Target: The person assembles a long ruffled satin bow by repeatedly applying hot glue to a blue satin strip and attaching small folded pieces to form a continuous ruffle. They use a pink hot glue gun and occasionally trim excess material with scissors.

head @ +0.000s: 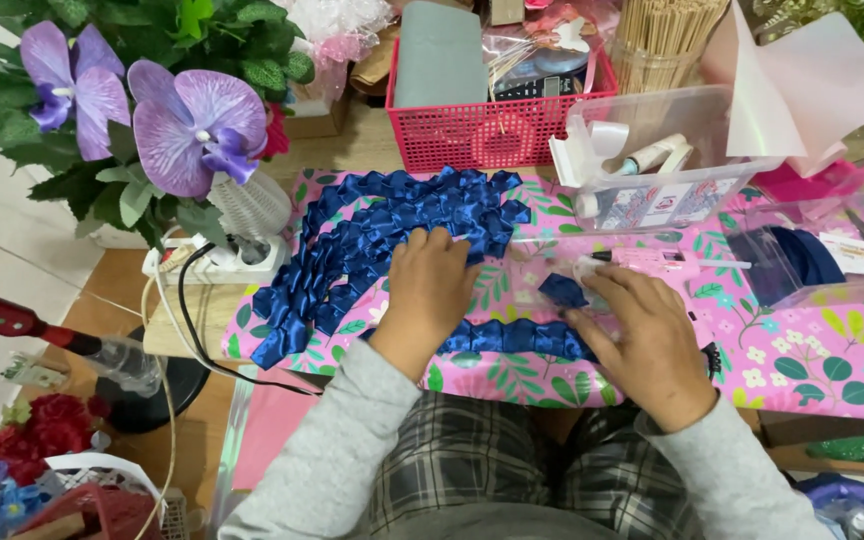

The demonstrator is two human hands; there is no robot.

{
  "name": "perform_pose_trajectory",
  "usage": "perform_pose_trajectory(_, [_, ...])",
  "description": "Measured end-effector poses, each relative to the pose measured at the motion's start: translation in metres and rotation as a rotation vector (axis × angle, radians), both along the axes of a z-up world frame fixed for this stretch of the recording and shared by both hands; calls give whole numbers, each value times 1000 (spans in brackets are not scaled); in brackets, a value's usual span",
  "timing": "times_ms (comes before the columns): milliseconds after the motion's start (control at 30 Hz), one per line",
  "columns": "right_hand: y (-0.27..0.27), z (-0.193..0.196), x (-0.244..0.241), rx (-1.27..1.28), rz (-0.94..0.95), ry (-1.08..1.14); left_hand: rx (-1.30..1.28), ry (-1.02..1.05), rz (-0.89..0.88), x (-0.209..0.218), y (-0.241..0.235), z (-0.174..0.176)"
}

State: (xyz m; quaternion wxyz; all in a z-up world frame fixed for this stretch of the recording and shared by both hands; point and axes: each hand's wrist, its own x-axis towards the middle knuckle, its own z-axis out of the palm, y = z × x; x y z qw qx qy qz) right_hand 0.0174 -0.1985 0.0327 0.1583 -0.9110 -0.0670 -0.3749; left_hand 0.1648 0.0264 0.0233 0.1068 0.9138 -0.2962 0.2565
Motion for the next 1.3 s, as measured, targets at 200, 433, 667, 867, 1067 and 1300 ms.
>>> perform_pose_trajectory(200, [-16, 14, -53, 172, 74, 66, 435, 59, 88, 45, -28, -24])
perform_pose_trajectory(433, [-28, 7, -85, 309, 54, 55, 336, -30, 24, 57, -16, -30])
perform_pose_trajectory(667, [-26, -6, -89, 334, 78, 35, -59, -327, -195, -14, -35, 26])
perform_pose_trajectory(867, [-24, 4, -102, 330, 61, 35, 236, -55, -19, 14, -28, -44])
perform_pose_trajectory(1067, [-31, -5, -112, 411, 13, 33, 294, 45, 91, 46, 4, -75])
perform_pose_trajectory(1300, [-24, -3, -110, 346, 48, 9, 132, -111, 25, 23, 12, -31])
